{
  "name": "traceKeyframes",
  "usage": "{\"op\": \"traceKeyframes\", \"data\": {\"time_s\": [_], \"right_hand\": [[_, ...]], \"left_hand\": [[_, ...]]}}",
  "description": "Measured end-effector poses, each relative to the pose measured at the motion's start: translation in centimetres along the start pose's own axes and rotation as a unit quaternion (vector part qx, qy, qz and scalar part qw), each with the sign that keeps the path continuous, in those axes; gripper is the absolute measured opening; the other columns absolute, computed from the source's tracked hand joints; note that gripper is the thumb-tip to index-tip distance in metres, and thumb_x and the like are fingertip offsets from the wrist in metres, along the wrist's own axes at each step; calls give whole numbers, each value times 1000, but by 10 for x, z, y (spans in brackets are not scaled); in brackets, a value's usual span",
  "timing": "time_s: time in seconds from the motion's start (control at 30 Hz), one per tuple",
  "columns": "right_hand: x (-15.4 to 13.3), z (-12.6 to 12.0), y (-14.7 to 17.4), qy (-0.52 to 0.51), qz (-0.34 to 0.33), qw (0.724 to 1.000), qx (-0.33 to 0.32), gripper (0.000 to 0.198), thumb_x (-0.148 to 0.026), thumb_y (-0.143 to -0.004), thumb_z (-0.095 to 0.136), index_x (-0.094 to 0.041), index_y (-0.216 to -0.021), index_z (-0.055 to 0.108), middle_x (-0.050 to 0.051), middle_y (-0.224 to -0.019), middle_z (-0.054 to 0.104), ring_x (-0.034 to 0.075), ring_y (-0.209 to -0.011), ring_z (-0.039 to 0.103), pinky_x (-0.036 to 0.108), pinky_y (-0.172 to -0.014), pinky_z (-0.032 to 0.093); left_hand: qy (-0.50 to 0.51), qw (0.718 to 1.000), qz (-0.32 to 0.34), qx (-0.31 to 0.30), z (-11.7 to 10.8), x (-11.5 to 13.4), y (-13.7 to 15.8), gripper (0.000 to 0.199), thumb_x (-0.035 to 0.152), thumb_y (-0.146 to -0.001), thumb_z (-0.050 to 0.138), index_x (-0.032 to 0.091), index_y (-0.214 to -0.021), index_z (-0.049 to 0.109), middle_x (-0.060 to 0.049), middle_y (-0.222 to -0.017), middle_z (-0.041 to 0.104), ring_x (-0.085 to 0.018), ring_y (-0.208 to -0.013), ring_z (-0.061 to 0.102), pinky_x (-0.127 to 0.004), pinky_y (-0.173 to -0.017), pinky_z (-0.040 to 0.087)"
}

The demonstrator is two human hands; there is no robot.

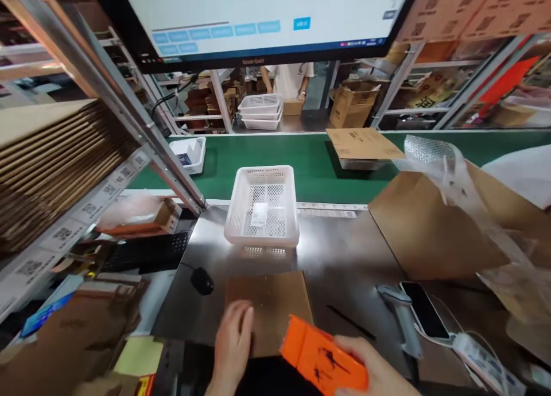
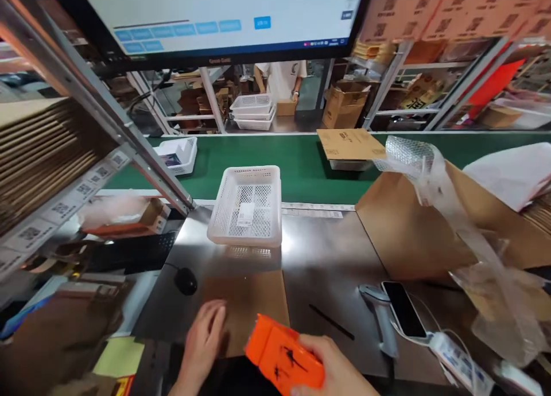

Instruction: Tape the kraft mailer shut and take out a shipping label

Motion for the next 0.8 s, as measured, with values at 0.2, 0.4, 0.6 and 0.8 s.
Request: {"op": "traceKeyframes", "data": {"time_s": [0.2,0.4,0.6,0.8], "right_hand": [[-77,12,-18,189,-59,971,-135,47,-45,-62,79,-22,-103,82,8,-100,77,33,-96,67,37,-91,55],[-91,32,-37,202,-78,959,-182,44,-42,-61,80,-20,-99,82,5,-89,75,29,-88,65,30,-79,53],[-100,46,-80,210,-51,945,-244,42,-39,-63,75,-18,-98,78,3,-90,73,24,-85,63,24,-69,49],[-86,13,-113,230,31,940,-250,36,-42,-62,73,-19,-90,74,4,-85,72,24,-80,64,25,-64,47]], "left_hand": [[357,894,-128,-241,33,44,30,81,86,-89,37,17,-69,75,-9,-87,72,-17,-69,61,-29,-61,44],[392,894,-141,-163,39,29,37,61,78,-73,74,18,-66,68,0,-63,57,-15,-64,50,-28,-65,42],[273,959,-73,26,-22,-4,13,56,72,-77,73,19,-56,70,-5,-70,63,-21,-75,59,-32,-74,45],[245,946,-191,90,-75,-95,-24,67,86,-53,76,19,-61,75,-7,-68,71,-25,-78,62,-35,-77,47]]}}
Point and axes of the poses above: each hand's wrist, its own y-axis away from the middle knuckle, its own z-axis out of the palm, x = y × z, the point moved 6 cm from there along -y, towards the middle knuckle
